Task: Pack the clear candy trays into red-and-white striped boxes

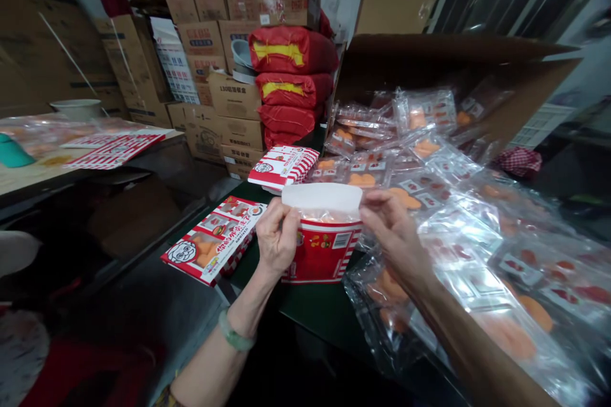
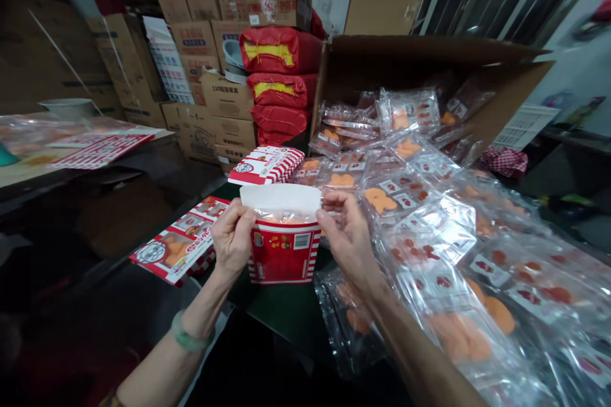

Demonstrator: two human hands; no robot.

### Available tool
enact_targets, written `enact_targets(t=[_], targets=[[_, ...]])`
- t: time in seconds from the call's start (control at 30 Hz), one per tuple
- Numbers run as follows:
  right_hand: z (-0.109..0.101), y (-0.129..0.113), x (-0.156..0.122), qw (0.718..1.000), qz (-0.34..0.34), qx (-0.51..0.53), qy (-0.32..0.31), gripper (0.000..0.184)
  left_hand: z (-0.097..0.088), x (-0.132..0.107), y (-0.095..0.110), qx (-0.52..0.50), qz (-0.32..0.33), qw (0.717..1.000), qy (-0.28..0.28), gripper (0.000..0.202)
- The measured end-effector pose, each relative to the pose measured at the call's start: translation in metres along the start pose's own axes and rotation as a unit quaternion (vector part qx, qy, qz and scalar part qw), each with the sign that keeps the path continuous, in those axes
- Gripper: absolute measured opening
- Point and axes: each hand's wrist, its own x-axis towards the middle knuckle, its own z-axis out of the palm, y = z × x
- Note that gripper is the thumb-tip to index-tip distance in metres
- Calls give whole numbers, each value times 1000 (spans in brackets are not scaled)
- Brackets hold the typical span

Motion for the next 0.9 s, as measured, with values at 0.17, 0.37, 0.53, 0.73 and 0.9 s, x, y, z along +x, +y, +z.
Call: enact_targets(t=[0.17, 0.37, 0.53, 0.73, 0.9], targets=[[18, 9, 18, 946, 180, 249, -101, 35, 9, 4, 4, -170, -164, 969, 73, 31], [24, 20, 21, 954, 80, 288, 3, 7, 8, 19, 5, -307, -242, 920, 5, 6], [23, 29, 7, 962, -3, 272, 10, 11, 4, 11, -3, -328, -143, 934, -9, 18], [24, 32, 10, 979, -31, 201, 11, 19, 8, 11, -12, -348, -141, 926, -24, 27], [15, 26, 21, 993, 28, 104, -43, 25, 4, 26, -9, -267, -210, 937, -76, 21]])
